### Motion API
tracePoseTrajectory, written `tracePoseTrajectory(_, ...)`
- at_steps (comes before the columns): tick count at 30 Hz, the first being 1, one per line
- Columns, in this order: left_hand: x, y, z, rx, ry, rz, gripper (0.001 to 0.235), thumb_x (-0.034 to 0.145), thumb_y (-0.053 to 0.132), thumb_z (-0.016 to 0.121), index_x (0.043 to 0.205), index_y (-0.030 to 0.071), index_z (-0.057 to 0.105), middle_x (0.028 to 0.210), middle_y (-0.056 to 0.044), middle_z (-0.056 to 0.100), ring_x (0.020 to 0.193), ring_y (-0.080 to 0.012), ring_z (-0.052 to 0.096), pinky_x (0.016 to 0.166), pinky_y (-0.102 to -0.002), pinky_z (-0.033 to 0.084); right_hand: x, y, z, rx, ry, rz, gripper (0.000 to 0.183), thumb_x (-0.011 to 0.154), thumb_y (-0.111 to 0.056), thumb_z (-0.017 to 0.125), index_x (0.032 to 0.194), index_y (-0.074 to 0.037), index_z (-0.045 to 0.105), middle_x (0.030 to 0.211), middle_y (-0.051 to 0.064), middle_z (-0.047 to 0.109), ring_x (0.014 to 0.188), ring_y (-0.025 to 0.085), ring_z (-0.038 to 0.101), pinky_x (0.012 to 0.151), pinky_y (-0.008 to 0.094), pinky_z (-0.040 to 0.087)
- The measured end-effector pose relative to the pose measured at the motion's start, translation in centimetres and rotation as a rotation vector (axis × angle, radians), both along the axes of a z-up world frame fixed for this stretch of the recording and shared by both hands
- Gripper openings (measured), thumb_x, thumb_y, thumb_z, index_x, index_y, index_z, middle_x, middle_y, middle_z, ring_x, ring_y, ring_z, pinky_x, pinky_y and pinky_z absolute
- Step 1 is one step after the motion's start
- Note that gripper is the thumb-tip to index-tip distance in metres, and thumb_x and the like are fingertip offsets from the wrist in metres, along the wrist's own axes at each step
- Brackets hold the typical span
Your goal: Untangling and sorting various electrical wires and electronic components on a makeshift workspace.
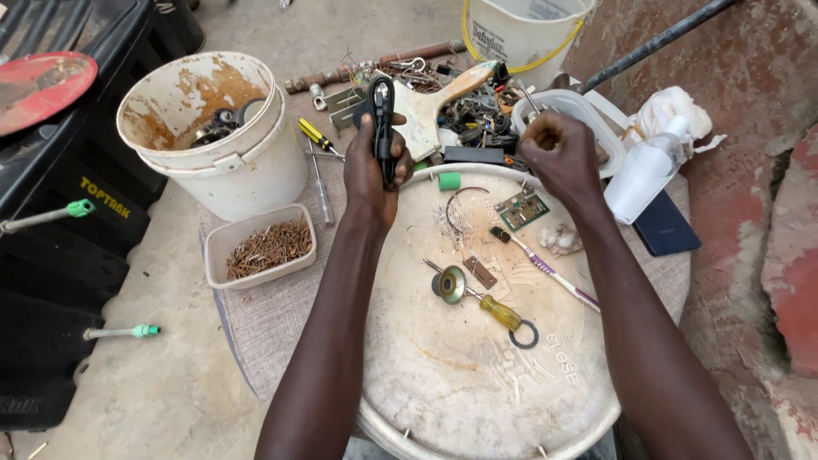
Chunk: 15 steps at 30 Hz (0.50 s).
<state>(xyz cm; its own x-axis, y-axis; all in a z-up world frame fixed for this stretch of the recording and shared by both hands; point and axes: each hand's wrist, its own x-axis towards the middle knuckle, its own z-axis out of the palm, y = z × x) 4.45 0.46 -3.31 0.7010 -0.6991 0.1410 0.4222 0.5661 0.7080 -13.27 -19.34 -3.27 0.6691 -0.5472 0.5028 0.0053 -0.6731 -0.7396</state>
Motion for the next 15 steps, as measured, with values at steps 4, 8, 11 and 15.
tracePoseTrajectory(4, 0.2, -1.0, -1.8, 0.186, -0.040, 0.083, 0.039, 0.104, 0.034, 0.040, 0.107, 0.002, 0.062, 0.068, -0.004, 0.054, 0.047, -0.0139, 0.058, 0.036, -0.023, 0.042, -1.2, 4.1, 3.5, -0.163, 0.229, -0.019, 0.015, 0.078, 0.011, 0.063, 0.079, -0.003, 0.068, 0.060, 0.009, 0.058, 0.054, 0.023, 0.056, 0.054, 0.039, 0.044)
tracePoseTrajectory(8, 0.8, -1.9, -3.1, 0.103, -0.042, -0.009, 0.035, 0.105, 0.029, 0.043, 0.118, 0.002, 0.060, 0.084, -0.014, 0.066, 0.062, -0.0258, 0.070, 0.045, -0.029, 0.055, -2.3, 5.5, 4.3, -0.344, 0.346, -0.111, 0.014, 0.083, 0.005, 0.063, 0.085, -0.006, 0.071, 0.059, 0.007, 0.058, 0.054, 0.027, 0.057, 0.061, 0.042, 0.045)
tracePoseTrajectory(11, 0.1, -2.0, -3.0, 0.001, 0.019, -0.115, 0.037, 0.105, 0.029, 0.041, 0.124, 0.001, 0.056, 0.101, -0.020, 0.070, 0.083, -0.0339, 0.074, 0.065, -0.038, 0.063, -3.5, 5.9, 2.8, -0.337, 0.550, -0.178, 0.012, 0.084, -0.001, 0.064, 0.091, -0.005, 0.073, 0.062, 0.009, 0.061, 0.060, 0.033, 0.061, 0.065, 0.047, 0.047)
tracePoseTrajectory(15, -1.6, -0.8, -1.0, -0.204, 0.044, -0.333, 0.048, 0.109, 0.037, 0.035, 0.130, -0.002, 0.054, 0.127, -0.025, 0.064, 0.117, -0.0430, 0.061, 0.100, -0.051, 0.055, -4.1, 7.9, 4.2, -0.226, 0.509, -0.126, 0.027, 0.088, -0.001, 0.063, 0.111, -0.007, 0.076, 0.076, 0.011, 0.065, 0.067, 0.029, 0.061, 0.067, 0.046, 0.049)
